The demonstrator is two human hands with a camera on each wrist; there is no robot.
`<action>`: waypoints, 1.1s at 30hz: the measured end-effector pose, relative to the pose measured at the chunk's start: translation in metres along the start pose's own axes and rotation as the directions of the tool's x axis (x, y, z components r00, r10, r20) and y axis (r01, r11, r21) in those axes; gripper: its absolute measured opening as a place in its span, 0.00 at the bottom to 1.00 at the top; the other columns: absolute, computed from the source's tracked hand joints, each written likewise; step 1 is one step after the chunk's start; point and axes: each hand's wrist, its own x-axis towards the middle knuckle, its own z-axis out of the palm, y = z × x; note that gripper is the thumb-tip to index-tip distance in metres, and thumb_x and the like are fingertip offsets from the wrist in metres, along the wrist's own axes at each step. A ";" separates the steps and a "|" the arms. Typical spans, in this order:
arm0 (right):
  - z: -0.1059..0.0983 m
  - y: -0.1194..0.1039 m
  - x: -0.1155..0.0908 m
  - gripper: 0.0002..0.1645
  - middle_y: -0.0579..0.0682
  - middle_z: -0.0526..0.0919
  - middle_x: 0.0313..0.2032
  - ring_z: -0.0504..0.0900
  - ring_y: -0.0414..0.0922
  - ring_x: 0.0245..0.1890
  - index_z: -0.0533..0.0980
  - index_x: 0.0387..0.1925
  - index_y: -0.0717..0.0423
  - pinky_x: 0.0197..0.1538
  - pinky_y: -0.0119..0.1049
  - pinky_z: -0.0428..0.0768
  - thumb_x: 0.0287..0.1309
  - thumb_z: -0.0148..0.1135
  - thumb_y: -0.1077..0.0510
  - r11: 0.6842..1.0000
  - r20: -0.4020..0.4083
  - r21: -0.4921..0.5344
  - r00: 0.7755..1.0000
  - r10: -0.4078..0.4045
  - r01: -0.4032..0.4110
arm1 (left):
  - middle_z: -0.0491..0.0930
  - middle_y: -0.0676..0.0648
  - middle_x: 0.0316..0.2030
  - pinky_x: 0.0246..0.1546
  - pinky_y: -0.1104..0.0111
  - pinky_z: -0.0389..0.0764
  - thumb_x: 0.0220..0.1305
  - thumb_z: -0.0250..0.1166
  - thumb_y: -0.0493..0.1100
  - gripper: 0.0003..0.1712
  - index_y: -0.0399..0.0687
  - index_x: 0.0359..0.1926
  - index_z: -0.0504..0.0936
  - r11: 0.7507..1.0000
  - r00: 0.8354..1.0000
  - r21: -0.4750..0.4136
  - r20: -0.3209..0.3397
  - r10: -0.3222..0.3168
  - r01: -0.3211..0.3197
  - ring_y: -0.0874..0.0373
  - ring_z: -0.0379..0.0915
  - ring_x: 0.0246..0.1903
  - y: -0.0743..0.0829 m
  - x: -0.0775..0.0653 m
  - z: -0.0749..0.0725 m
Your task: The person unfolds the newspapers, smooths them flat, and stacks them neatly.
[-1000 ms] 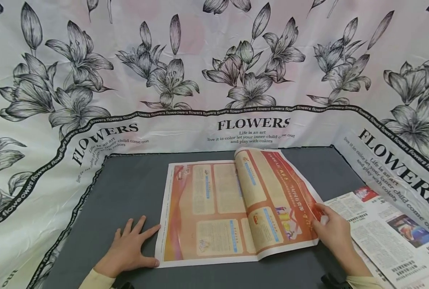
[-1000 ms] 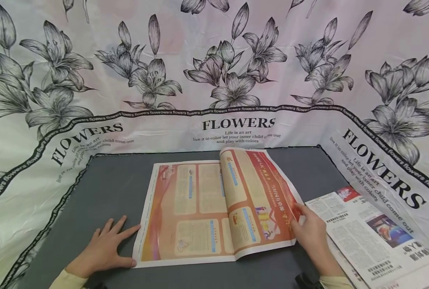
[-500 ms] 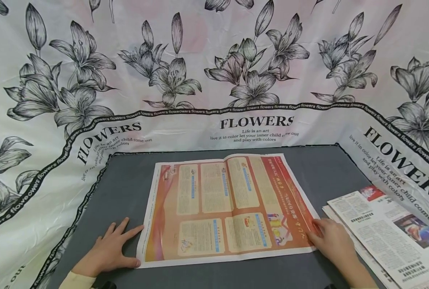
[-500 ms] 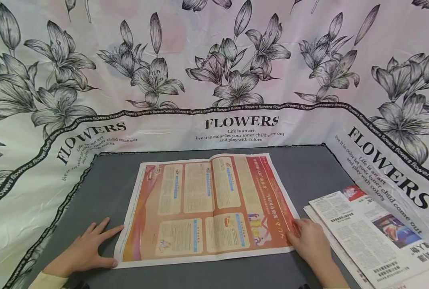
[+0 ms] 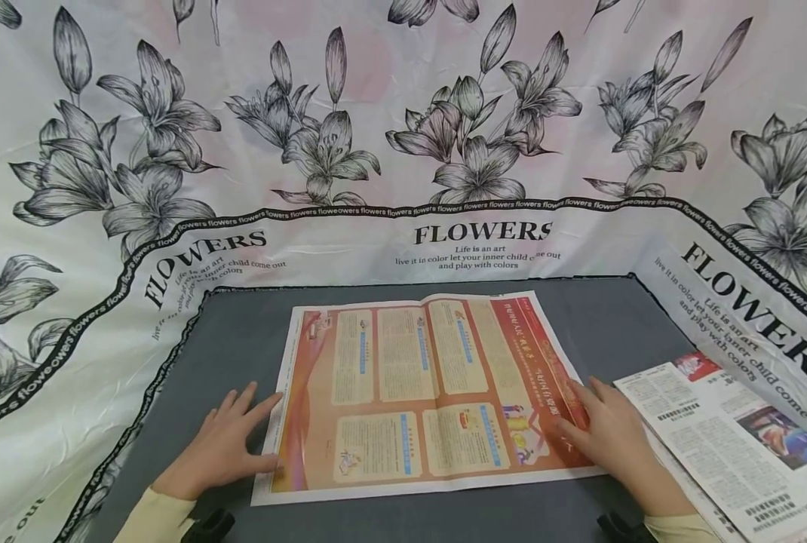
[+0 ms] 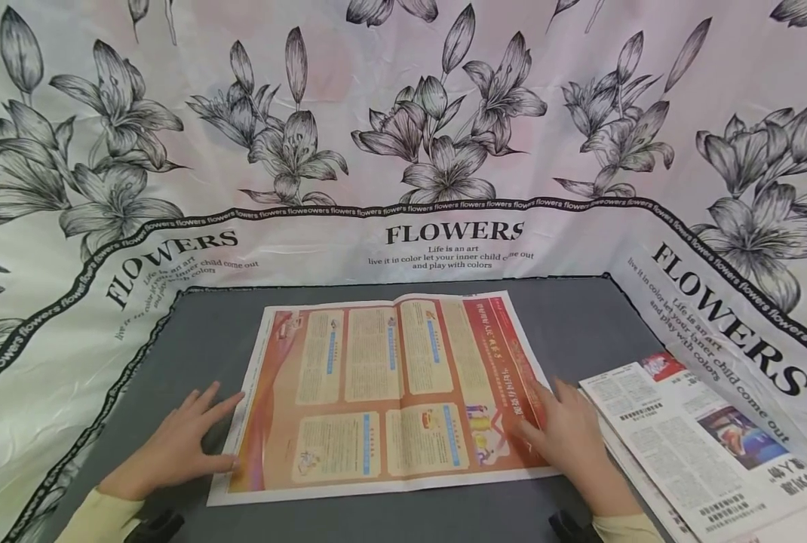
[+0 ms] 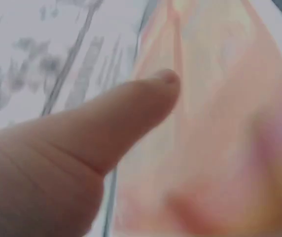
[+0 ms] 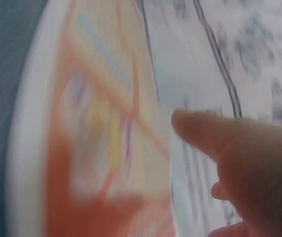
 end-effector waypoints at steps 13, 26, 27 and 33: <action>0.039 -0.085 0.065 0.63 0.70 0.57 0.76 0.57 0.76 0.73 0.64 0.76 0.51 0.65 0.79 0.59 0.44 0.75 0.27 0.978 0.357 0.180 0.919 -0.164 0.105 | 0.49 0.34 0.80 0.65 0.24 0.56 0.38 0.83 0.64 0.67 0.59 0.79 0.60 0.999 0.974 -0.016 0.222 -0.034 0.038 0.23 0.40 0.77 0.104 0.094 0.024; 0.047 -0.067 0.059 0.63 0.63 0.68 0.64 0.68 0.65 0.61 0.66 0.75 0.53 0.49 0.66 0.75 0.42 0.75 0.27 0.989 0.366 0.117 0.922 -0.124 0.086 | 0.51 0.36 0.80 0.66 0.28 0.60 0.37 0.85 0.61 0.67 0.58 0.78 0.62 0.999 0.976 -0.016 0.214 -0.042 0.047 0.26 0.43 0.78 0.077 0.091 0.023; 0.047 -0.067 0.058 0.62 0.62 0.69 0.61 0.68 0.63 0.58 0.67 0.74 0.53 0.47 0.64 0.76 0.42 0.75 0.27 0.989 0.359 0.113 0.925 -0.126 0.090 | 0.51 0.36 0.80 0.65 0.27 0.60 0.36 0.85 0.61 0.67 0.58 0.78 0.62 0.999 0.976 -0.018 0.214 -0.045 0.050 0.26 0.43 0.78 0.076 0.091 0.023; 0.044 -0.064 0.056 0.61 0.59 0.68 0.60 0.67 0.61 0.58 0.67 0.74 0.53 0.46 0.67 0.74 0.42 0.75 0.28 0.991 0.342 0.104 0.933 -0.111 0.080 | 0.50 0.36 0.80 0.65 0.27 0.60 0.36 0.85 0.61 0.68 0.57 0.78 0.62 0.998 0.977 -0.030 0.209 -0.040 0.047 0.25 0.41 0.78 0.075 0.092 0.024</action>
